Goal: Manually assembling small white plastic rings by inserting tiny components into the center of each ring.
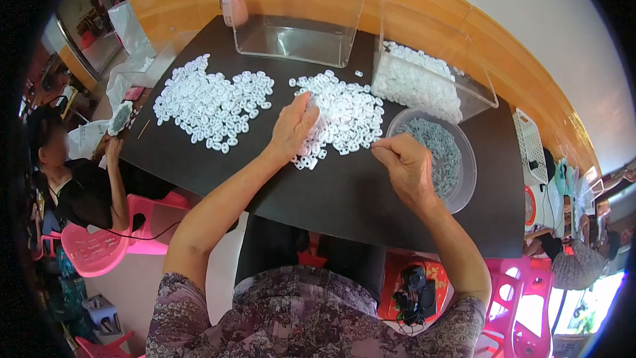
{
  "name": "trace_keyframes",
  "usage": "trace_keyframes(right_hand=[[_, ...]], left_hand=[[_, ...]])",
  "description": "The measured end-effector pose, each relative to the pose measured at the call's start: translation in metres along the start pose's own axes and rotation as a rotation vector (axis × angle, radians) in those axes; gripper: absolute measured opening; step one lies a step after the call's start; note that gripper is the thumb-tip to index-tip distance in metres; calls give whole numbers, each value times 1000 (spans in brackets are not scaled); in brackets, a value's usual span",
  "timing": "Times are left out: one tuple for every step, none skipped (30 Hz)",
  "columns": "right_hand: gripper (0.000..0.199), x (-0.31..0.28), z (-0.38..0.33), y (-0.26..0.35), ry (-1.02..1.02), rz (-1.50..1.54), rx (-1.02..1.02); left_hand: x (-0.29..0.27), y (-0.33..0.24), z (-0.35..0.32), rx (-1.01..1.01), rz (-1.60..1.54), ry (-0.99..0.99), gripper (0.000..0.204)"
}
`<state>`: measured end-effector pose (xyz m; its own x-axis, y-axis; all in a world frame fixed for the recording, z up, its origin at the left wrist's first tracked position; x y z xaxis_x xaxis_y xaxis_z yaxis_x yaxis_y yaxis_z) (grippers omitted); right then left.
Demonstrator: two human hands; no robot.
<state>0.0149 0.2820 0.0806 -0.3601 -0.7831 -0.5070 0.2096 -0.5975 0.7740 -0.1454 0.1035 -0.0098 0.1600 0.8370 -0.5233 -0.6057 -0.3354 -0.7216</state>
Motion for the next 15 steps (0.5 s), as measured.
trace_keyframes(right_hand=[[7, 4, 0, -2, 9, 15, -3], [7, 10, -3, -2, 11, 15, 4], [7, 17, -5, 0, 20, 50, -20], [7, 25, -8, 0, 25, 83, -43], [11, 33, -13, -5, 28, 90, -95], [12, 40, -16, -11, 47, 53, -121], [13, 50, -18, -10, 78, 28, -162], [15, 60, -19, -7, 97, 8, -179], [16, 69, -19, -6, 114, -45, -218], [18, 78, -18, -6, 129, -102, -253], [19, 84, -18, -8, 115, -151, -296], [19, 88, -17, -13, 113, -156, -290], [19, 94, -16, -16, 92, -181, -338], [19, 97, -15, -18, 71, -206, -386], [19, 98, -14, -19, 73, -208, -386]], left_hand=[[0, 1, 0, -12, -47, -14, 54], [-3, 3, -2, -40, 0, -20, 57], [-5, 4, -7, -43, 40, -82, 57], [-9, 3, -11, -43, 78, -141, 58], [-14, -7, -13, -93, 77, -98, 54], [-16, -12, -17, -133, 55, -89, 52], [-24, -15, -24, -179, 47, -97, 49], [-26, -12, -31, -119, 26, -199, 43], [-31, -9, -40, -122, 27, -201, 43], [-35, -8, -49, -159, -70, -173, 41], [-40, -14, -55, -194, -169, -142, 40], [-45, -23, -61, -234, -241, -111, 38], [-50, -28, -67, -235, -242, -113, 38], [-53, -31, -74, -277, -315, -109, 37], [-55, -32, -80, -318, -389, -104, 36]])
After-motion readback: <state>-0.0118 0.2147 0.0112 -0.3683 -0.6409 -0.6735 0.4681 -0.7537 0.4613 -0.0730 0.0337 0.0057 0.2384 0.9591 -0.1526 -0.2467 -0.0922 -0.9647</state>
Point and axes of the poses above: each hand's wrist, its own z-axis towards the middle knuckle, its own x-axis out of the palm, y = z × x, the point moved 1 cm from there along z, towards the middle knuckle, and after that the axes turned 8 degrees about z, right-handed, at the moved point
